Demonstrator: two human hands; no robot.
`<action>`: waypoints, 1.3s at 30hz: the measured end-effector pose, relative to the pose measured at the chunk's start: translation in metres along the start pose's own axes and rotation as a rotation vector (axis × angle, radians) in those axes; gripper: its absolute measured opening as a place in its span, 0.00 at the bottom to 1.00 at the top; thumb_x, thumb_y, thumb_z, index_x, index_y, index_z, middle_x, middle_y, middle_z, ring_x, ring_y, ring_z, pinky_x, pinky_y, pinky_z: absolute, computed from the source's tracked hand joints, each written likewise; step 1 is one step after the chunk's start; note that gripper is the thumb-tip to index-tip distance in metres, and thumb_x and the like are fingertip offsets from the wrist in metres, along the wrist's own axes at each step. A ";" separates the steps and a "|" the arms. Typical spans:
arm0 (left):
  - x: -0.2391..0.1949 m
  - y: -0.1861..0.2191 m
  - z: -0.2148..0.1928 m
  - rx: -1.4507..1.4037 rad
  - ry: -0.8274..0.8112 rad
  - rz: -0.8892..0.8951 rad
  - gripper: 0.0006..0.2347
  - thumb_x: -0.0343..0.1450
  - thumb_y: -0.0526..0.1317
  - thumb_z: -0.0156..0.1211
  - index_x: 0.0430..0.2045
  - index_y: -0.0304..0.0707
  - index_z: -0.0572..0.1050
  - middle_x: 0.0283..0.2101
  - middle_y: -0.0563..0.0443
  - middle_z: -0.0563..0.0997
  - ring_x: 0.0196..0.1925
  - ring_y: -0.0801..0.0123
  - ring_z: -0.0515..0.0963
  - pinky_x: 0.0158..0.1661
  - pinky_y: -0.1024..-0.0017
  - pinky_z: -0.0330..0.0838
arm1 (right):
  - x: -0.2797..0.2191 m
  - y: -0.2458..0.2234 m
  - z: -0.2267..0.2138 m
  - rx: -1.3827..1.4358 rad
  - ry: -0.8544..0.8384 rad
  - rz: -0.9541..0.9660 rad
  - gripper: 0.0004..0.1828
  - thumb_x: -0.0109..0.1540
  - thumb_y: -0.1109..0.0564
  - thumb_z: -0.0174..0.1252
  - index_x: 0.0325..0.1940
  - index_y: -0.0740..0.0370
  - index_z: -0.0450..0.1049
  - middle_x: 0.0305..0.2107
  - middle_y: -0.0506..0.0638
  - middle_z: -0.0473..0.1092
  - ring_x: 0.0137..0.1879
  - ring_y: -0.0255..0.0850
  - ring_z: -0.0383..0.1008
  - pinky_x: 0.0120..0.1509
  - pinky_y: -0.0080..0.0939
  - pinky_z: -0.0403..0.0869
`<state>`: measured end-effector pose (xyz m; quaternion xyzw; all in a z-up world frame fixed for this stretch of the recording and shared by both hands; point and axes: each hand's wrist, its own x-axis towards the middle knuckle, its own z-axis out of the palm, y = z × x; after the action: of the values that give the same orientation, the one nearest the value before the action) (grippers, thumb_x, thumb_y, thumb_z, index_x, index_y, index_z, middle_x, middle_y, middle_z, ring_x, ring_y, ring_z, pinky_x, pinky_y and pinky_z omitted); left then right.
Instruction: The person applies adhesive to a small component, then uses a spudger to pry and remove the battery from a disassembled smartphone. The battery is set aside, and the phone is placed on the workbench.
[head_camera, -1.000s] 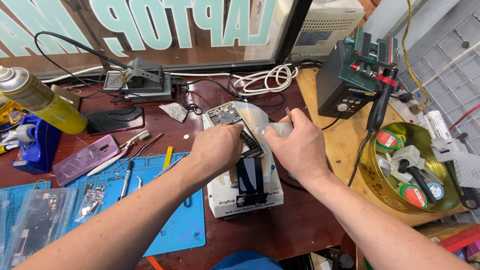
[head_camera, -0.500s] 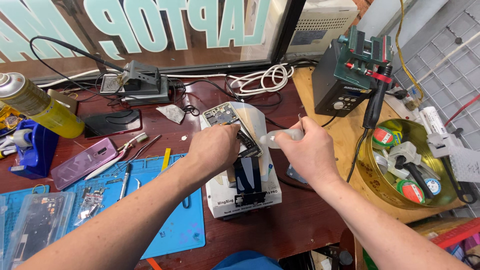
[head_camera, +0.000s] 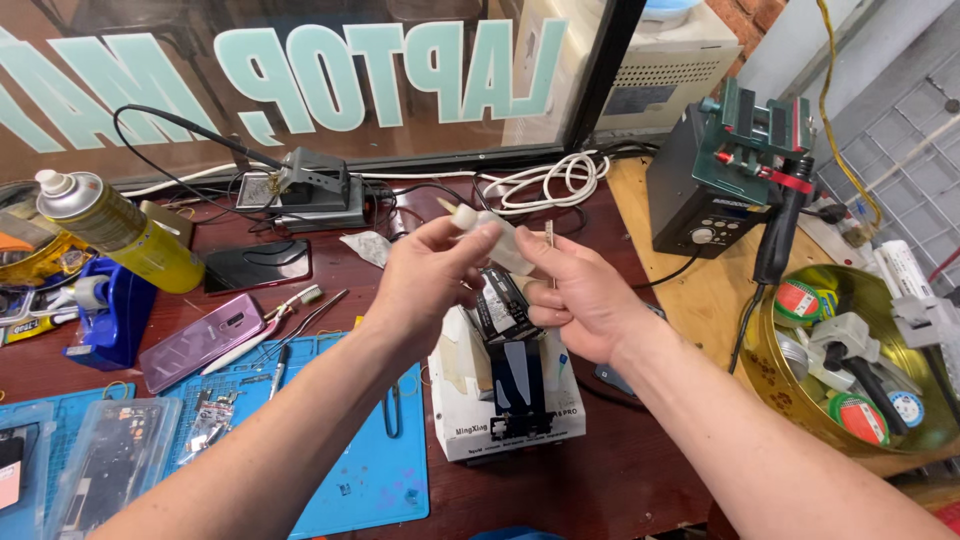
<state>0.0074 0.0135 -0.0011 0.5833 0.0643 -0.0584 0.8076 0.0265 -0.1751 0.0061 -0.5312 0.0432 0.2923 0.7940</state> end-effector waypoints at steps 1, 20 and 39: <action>0.003 0.000 -0.009 -0.006 0.050 0.030 0.14 0.69 0.42 0.69 0.44 0.32 0.80 0.30 0.57 0.77 0.26 0.80 0.73 0.23 0.80 0.67 | 0.005 -0.002 0.001 -0.106 0.058 -0.040 0.15 0.70 0.45 0.52 0.49 0.58 0.69 0.32 0.42 0.65 0.22 0.25 0.51 0.22 0.27 0.50; 0.081 -0.100 -0.188 0.972 0.547 -0.184 0.27 0.62 0.45 0.75 0.54 0.35 0.77 0.48 0.41 0.84 0.49 0.56 0.84 0.52 0.61 0.75 | 0.021 0.000 -0.035 -0.421 0.357 -0.198 0.10 0.67 0.53 0.53 0.41 0.62 0.71 0.29 0.46 0.68 0.31 0.33 0.70 0.33 0.36 0.73; -0.009 -0.041 -0.014 0.883 0.176 0.137 0.13 0.66 0.40 0.65 0.43 0.36 0.81 0.29 0.45 0.85 0.29 0.66 0.84 0.36 0.67 0.78 | 0.024 0.014 -0.020 -0.612 0.265 -0.303 0.16 0.71 0.51 0.43 0.51 0.64 0.70 0.44 0.56 0.74 0.48 0.42 0.83 0.50 0.40 0.82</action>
<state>-0.0088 0.0146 -0.0425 0.8774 0.0629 0.0233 0.4750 0.0441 -0.1785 -0.0225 -0.7780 -0.0228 0.0994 0.6200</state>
